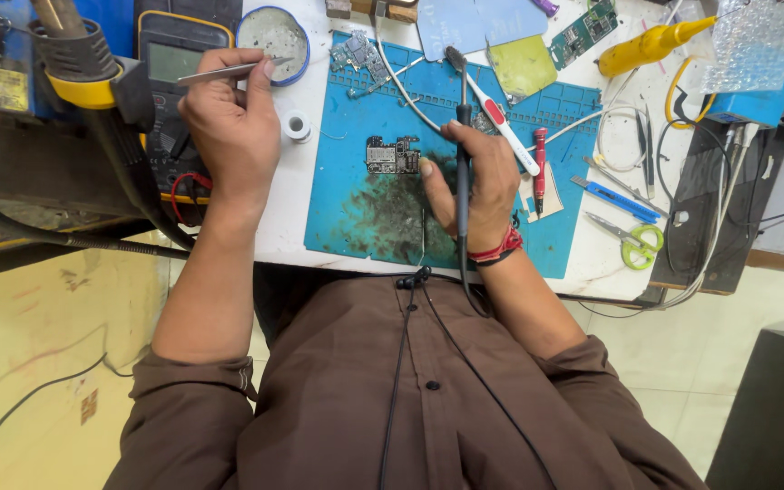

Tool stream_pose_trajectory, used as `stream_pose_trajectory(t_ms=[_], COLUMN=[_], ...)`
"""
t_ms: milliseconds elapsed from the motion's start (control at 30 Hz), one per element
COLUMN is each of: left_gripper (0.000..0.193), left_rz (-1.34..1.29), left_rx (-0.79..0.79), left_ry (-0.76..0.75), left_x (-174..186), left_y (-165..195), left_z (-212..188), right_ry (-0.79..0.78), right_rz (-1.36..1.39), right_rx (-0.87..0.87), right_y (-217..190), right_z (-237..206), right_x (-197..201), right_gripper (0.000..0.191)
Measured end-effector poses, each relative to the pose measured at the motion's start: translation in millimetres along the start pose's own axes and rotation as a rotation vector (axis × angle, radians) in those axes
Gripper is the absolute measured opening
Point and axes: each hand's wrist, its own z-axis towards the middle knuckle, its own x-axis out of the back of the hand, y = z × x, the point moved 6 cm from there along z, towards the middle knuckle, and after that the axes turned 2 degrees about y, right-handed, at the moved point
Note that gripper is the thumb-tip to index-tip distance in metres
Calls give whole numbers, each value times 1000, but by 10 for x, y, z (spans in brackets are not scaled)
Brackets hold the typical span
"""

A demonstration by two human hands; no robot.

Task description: The person solders a small circuit board on a workbench, holding the board with tweezers in one hand and a soldering iron in the other while feeding solder wire to the joints. They reposition the board and continue soldering different points, then set the iron down and pick up a marker at the end.

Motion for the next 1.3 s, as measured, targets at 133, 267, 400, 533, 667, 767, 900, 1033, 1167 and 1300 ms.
stream_pose_trajectory(t_ms=[133,267,400,533,667,767,900,1033,1167,1300], left_gripper=[6,8,7,6,5,4,4,4,5,6], left_rz=[-129,-467,-490,-438,-264,-208,-200,-183,-172,-164], left_rx=[-27,132,195,222,148,127,151,174,171,172], left_ry=[35,25,-76,-243,-262,-262,-288,-287,-292,-299], left_x=[23,5,-166,-480,-540,-537,-538,-540,-531,-523], left_y=[-12,-103,47,214,308,318,333,354,382,398], left_z=[2,-117,-497,-810,-909,-893,-900,-910,-909,-911], right_ry=[23,83,134,114,17,-13,-59,-83,-111,-120], right_rz=[60,322,469,444,259,215,224,226,210,192], right_rx=[-24,-177,-308,-419,-260,-186,-151,-126,-147,-132], right_y=[64,206,295,357,212,138,83,44,38,18], right_z=[-14,-62,-131,-273,-335,-324,-258,-211,-208,-206], right_x=[-5,-39,-77,-11,127,144,83,75,75,74], right_gripper=[38,39,40,28,16,13,10,10,10,9])
